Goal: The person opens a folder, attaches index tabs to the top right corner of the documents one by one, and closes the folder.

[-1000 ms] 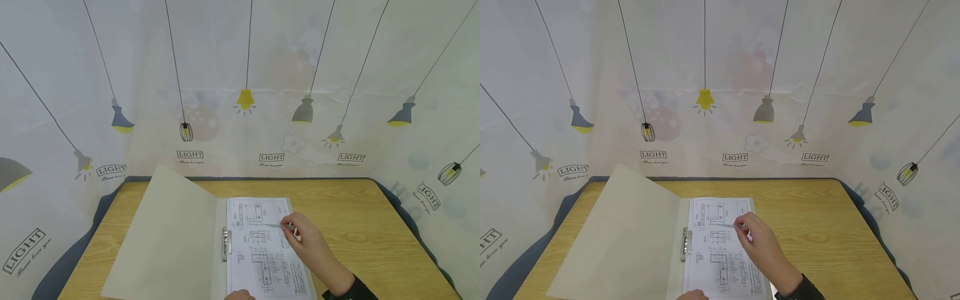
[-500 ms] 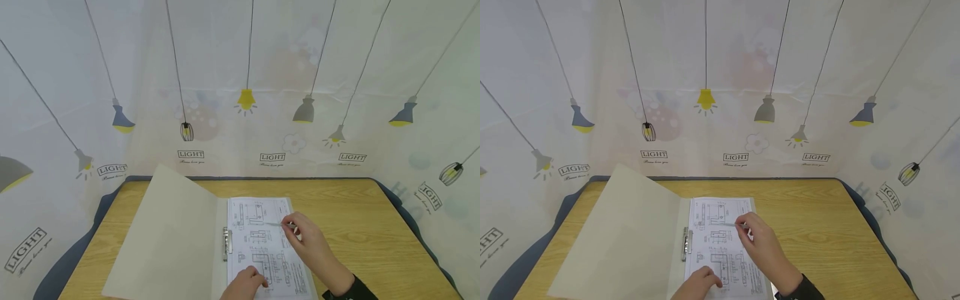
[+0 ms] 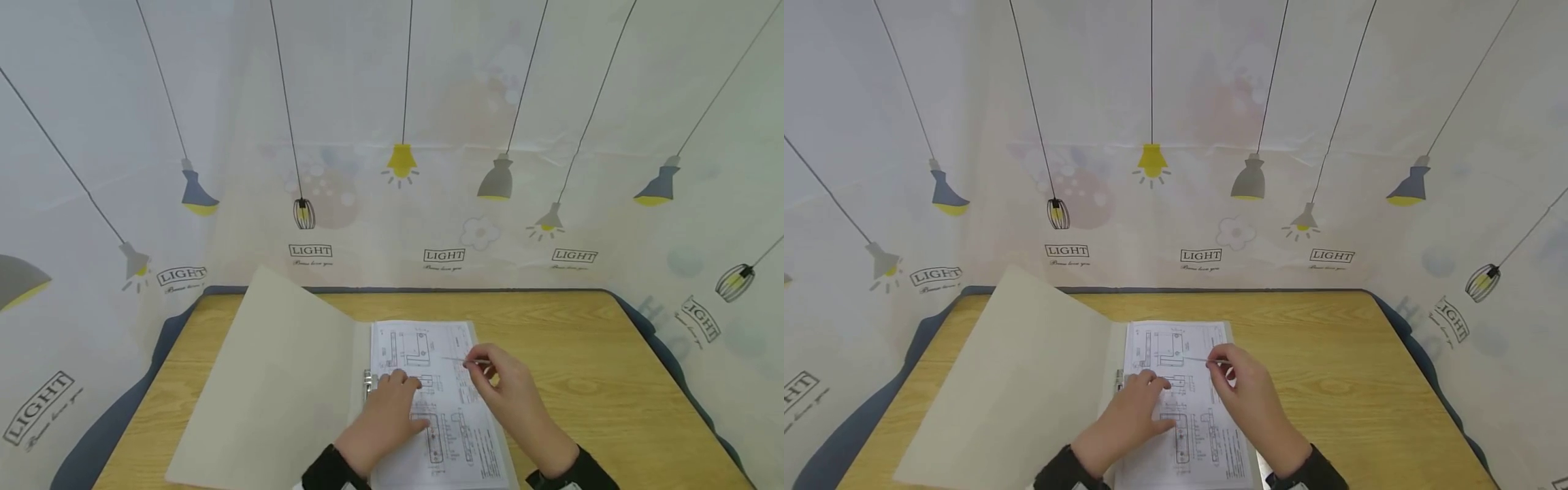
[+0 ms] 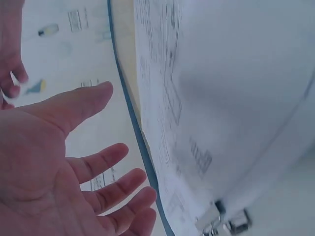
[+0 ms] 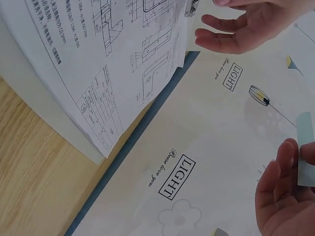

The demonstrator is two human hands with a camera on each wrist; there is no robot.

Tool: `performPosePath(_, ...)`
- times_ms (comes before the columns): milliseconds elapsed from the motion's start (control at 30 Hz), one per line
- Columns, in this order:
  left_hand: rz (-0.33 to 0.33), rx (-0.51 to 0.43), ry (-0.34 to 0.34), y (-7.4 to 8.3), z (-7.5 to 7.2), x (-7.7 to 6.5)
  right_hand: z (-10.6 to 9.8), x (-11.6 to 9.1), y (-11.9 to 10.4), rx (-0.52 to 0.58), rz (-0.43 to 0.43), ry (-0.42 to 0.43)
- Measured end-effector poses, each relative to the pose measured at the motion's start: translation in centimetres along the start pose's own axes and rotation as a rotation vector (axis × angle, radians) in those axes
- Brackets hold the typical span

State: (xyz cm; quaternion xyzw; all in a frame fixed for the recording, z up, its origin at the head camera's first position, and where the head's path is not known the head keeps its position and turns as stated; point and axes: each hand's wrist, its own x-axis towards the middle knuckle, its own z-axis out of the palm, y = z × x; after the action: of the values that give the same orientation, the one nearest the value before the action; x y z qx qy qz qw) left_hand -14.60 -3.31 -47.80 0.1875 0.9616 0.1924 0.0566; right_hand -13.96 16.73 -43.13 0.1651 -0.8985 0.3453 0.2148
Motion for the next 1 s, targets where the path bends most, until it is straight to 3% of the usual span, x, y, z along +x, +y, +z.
performPosePath(233,-0.093,0.047,0.039,-2.6,-0.6,2.5,-0.1,0.0,0.4,-0.007,0.023,-0.005)
performPosePath(333,-0.145,0.039,0.051,-3.9,-0.7,3.2,-0.1,0.0,0.4,0.01,0.023,-0.008)
performPosePath(533,-0.208,0.135,0.054,-6.7,-0.5,4.0,-0.1,0.1,0.6,0.039,0.047,-0.047)
performPosePath(733,-0.22,0.141,-0.002,-8.5,0.0,4.5,0.2,0.2,1.3,0.058,0.168,-0.091)
performPosePath(1000,-0.239,0.095,-0.047,-8.8,-0.1,4.3,1.0,0.4,3.2,0.102,0.343,-0.113)
